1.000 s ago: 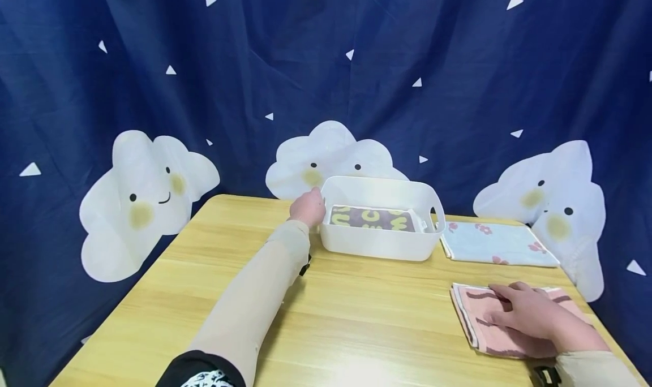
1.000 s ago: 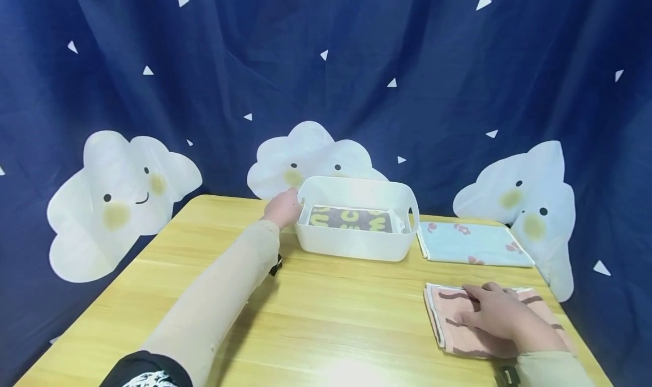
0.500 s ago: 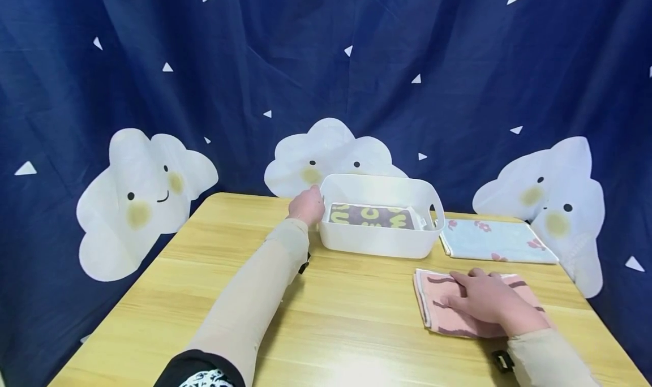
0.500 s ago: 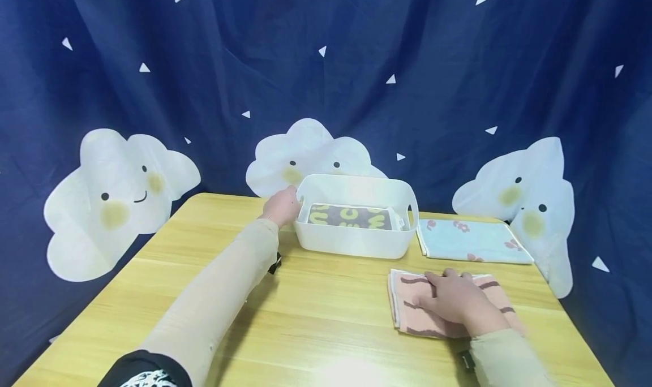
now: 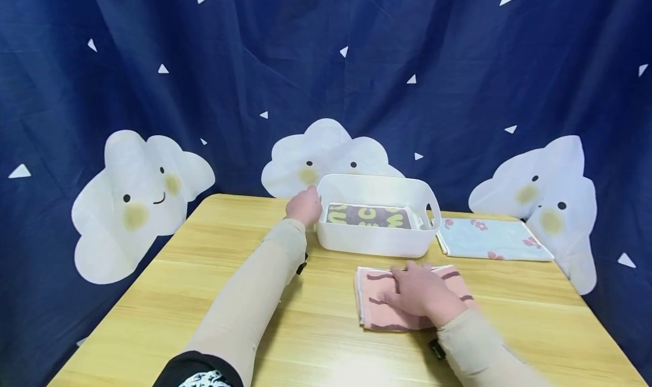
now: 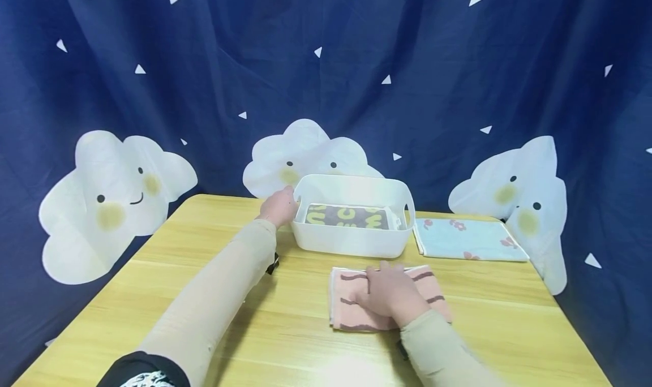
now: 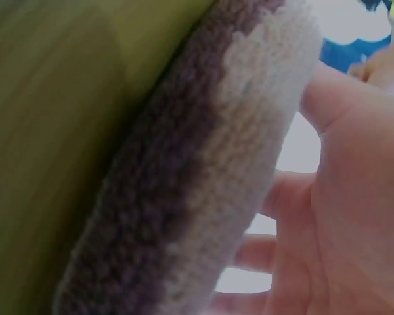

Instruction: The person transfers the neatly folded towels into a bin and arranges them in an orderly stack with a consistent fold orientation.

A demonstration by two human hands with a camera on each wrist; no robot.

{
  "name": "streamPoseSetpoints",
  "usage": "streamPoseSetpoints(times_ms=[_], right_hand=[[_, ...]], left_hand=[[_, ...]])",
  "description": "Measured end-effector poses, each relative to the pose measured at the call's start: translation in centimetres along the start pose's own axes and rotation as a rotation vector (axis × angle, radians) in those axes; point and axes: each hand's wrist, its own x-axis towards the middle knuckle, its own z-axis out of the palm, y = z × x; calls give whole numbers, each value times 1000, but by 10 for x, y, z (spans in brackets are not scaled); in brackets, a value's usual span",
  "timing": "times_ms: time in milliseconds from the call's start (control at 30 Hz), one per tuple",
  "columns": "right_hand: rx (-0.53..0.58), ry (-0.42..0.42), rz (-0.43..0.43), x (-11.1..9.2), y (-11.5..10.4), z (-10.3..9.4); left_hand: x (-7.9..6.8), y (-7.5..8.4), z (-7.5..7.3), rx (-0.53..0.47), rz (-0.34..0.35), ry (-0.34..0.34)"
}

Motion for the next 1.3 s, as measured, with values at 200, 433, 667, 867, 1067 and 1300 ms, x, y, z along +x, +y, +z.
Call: streamPoseSetpoints(times_ms=[200,433,667,867,1067,1300], right_hand=[[-32,29,-8,21,-45,1],[-72,62,4,36,-66,0],[-57,42,30,39,-63,-1],[12,25,-48,36,-53,-5],[171,24,-194,32,-21,-14],[357,71,-245,18,28,-24]], left_hand=[[0,0,1,0,-8,11],[1,1,2,8,-1,21],[4,-2,3,-32,20,31],[3,-17,3,-111,68,90],[-20,-33,5,-181,120,83],[-61,-43,17,-203,192,43]])
